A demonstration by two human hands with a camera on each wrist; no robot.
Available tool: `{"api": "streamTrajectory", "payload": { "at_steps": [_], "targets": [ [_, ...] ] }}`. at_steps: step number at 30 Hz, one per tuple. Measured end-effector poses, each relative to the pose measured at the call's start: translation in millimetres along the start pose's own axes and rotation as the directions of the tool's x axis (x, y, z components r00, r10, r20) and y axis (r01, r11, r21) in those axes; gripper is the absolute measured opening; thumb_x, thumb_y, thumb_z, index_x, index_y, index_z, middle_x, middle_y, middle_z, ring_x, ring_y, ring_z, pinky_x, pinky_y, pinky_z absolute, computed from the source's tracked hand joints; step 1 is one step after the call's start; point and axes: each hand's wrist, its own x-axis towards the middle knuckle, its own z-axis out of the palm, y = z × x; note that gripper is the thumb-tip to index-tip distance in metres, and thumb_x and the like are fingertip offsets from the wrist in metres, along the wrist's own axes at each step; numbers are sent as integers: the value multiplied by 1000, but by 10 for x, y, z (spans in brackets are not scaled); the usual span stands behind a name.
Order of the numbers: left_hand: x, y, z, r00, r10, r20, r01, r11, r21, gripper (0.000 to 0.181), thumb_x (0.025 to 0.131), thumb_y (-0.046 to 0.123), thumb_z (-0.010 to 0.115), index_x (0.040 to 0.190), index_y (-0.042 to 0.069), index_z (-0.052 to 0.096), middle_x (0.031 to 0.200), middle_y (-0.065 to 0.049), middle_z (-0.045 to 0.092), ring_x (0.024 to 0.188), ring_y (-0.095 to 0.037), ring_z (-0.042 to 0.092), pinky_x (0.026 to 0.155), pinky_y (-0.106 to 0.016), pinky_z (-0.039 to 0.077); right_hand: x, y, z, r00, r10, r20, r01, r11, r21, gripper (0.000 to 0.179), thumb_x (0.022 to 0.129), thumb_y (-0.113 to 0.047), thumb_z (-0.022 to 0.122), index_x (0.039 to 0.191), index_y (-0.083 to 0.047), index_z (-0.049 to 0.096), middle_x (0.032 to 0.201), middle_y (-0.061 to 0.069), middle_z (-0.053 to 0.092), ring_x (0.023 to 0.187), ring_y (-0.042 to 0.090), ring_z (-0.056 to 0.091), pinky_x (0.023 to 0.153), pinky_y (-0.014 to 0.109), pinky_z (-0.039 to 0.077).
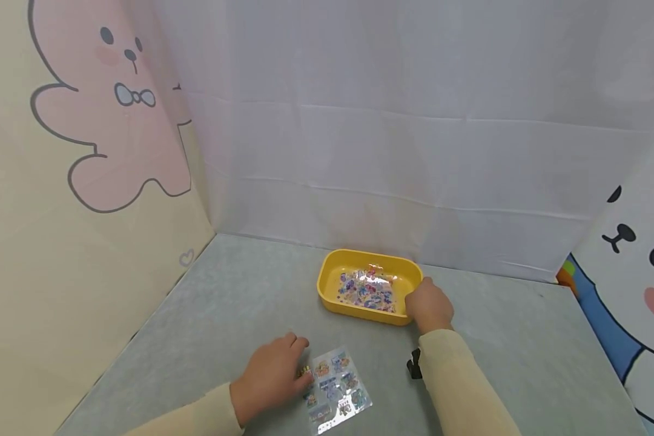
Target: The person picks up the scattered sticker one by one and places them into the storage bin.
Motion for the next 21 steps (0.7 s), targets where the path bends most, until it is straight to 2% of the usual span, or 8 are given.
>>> {"api": "streamTrajectory", "payload": {
  "at_steps": [6,9,15,21],
  "targets": [
    [21,-21,101,998,-21,67,23,999,-29,54,84,52,80,117,13,65,93,4,54,77,-11,50,62,-35,46,-1,-3,2,1000,-1,1,1,1000,8,60,97,-16,58,142,16,35,109,27,60,84,34,57,70,43,53],
    [30,-45,130,997,-19,76,22,999,-41,52,82,54,82,110,14,64,88,5,51,73,-10,47,59,-34,43,-6,-9,-5,1000,0,2,0,1000,14,59,97,-16,58,141,16,36,110,28,60,85,34,57,71,44,53],
    [44,-76,127,995,-18,96,25,997,-72,59,76,64,82,102,14,63,84,6,49,71,-11,46,57,-34,42,-30,-36,-16,1000,12,3,-12,1000,17,58,97,-16,59,140,16,36,110,28,60,85,34,57,73,44,53],
    [71,-92,117,994,-22,107,32,996,-88,55,75,55,87,102,14,64,84,6,50,72,-11,48,58,-33,43,-36,-42,-21,1000,26,-1,-26,1000,15,57,97,-16,60,139,15,37,110,27,59,86,34,57,76,46,54]
  ]
}}
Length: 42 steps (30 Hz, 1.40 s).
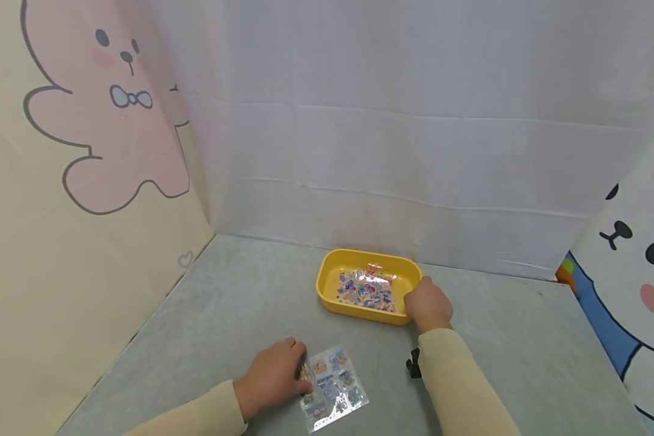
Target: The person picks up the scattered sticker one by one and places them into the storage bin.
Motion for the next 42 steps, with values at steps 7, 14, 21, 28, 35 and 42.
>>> {"api": "streamTrajectory", "payload": {
  "at_steps": [7,14,21,28,35,42],
  "targets": [
    [10,4,29,999,-9,-36,10,1000,19,52,73,52,89,98,14,64,82,6,49,71,-12,49,57,-33,44,6,7,0,1000,-7,-5,7,1000,-6,57,97,-16,59,140,15,37,110,27,60,86,34,57,75,45,53],
    [-11,60,-43,999,-46,-6,46,998,40,51,75,52,88,93,12,61,82,2,48,71,-14,48,56,-35,44,12,32,8,1000,-25,3,25,1000,-7,63,98,-15,57,145,17,32,114,29,59,86,34,56,76,45,53],
    [5,74,-38,996,-84,9,83,995,54,51,76,53,88,91,11,64,79,2,48,69,-14,47,56,-36,44,9,17,19,1000,-16,7,16,1000,-15,61,98,-16,59,143,16,33,113,28,60,86,33,56,77,46,54],
    [-5,64,-13,996,-57,-68,65,990,121,49,73,55,88,87,13,66,76,2,49,68,-16,50,54,-37,44,19,18,32,1000,-12,0,12,1000,-16,62,98,-16,58,144,17,32,115,29,59,87,34,56,78,47,54],
    [-2,48,0,990,-42,-137,68,979,190,50,70,54,90,76,12,64,69,2,49,61,-16,50,52,-38,44,17,11,20,1000,-13,7,13,1000,-21,64,98,-16,58,145,17,31,115,29,59,86,34,57,76,45,54],
    [62,-64,-31,992,-55,-113,58,998,20,35,77,31,88,70,15,58,63,5,49,55,-13,46,47,-35,40,9,20,17,1000,-11,6,11,1000,-20,65,98,-16,58,146,16,30,116,29,59,87,34,56,77,46,54]
  ]
}}
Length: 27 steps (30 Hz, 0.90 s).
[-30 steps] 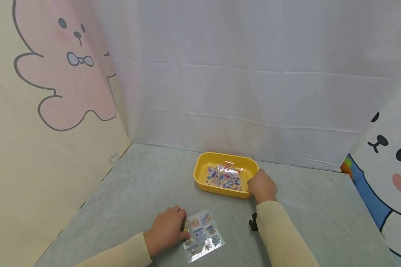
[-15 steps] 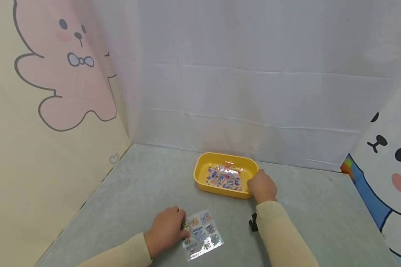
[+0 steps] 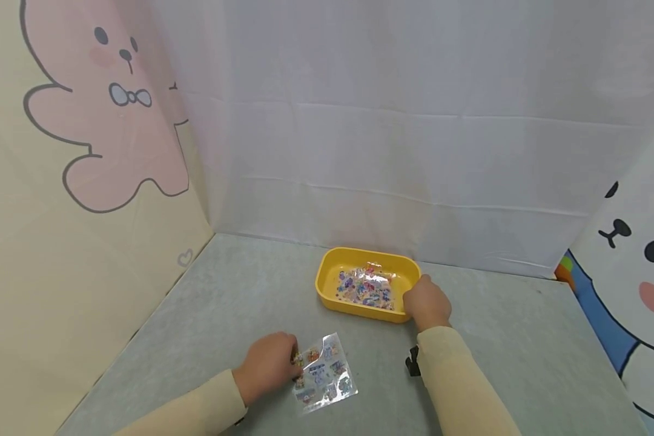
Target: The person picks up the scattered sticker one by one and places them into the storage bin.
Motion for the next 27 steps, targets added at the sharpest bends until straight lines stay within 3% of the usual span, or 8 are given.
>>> {"api": "streamTrajectory", "payload": {
  "at_steps": [6,17,24,27],
  "targets": [
    [54,-83,-34,998,-23,60,31,989,-145,24,79,17,81,71,17,59,64,8,51,57,-10,45,51,-32,39,5,-2,3,1000,2,0,-2,1000,0,62,98,-17,59,143,16,33,114,29,59,86,34,56,77,46,54],
    [104,-19,-142,996,49,70,-32,973,-228,13,85,7,75,88,14,65,72,9,53,64,-8,48,58,-29,43,-10,-16,-7,1000,4,5,-5,1000,7,59,98,-16,59,141,16,34,112,28,59,86,34,57,76,45,54],
    [165,-3,-232,995,32,96,-2,954,-298,12,90,7,71,94,14,63,75,7,55,66,-10,51,60,-29,45,-17,-19,-12,1000,1,3,-1,1000,8,60,98,-16,59,142,16,34,110,28,59,86,33,57,75,45,53],
    [188,8,-284,991,15,131,34,929,-368,12,90,7,71,96,14,62,79,6,57,69,-11,52,61,-30,46,-17,-19,-15,1000,1,5,-1,1000,10,59,98,-16,59,141,16,34,110,28,59,86,34,57,74,44,53]
  ]
}}
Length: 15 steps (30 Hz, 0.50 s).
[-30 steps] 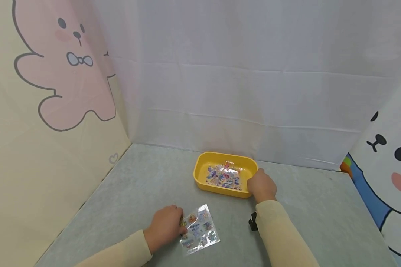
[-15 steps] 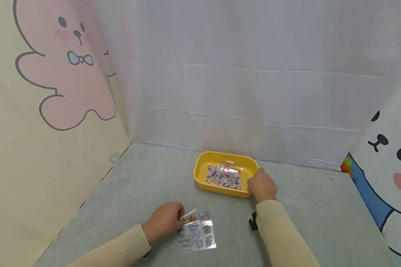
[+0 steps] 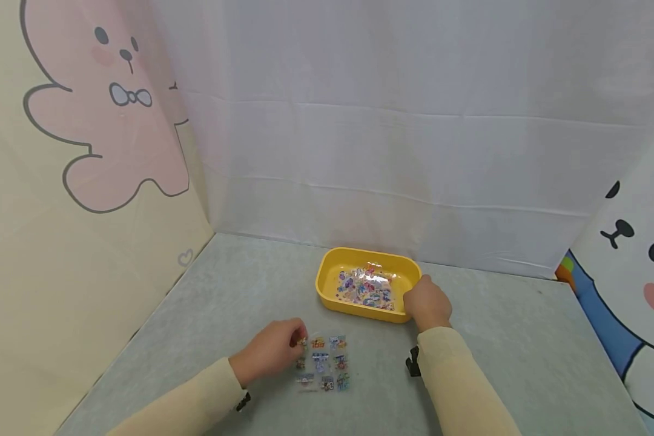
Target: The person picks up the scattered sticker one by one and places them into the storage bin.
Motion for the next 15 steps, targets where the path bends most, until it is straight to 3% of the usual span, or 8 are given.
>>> {"api": "streamTrajectory", "payload": {
  "at_steps": [3,8,15],
  "targets": [
    [25,25,-36,999,-28,43,34,992,-125,14,89,6,72,96,14,62,82,2,59,72,-13,53,61,-32,46,-3,2,-8,1000,-1,2,1,1000,0,59,98,-16,59,141,16,34,111,28,59,86,34,57,73,44,53],
    [73,53,-70,994,-49,99,77,950,-301,13,84,3,71,93,11,65,83,-2,62,74,-16,54,62,-32,45,-3,3,-15,1000,2,6,-2,1000,-1,61,98,-16,59,143,16,33,111,28,59,85,33,56,73,43,53],
    [124,55,-65,990,-82,119,124,906,-405,5,85,8,73,88,9,69,79,0,64,71,-17,52,61,-33,42,7,4,-9,1000,5,5,-5,1000,-3,64,98,-16,59,145,16,31,114,28,59,87,34,56,76,45,53]
  ]
}}
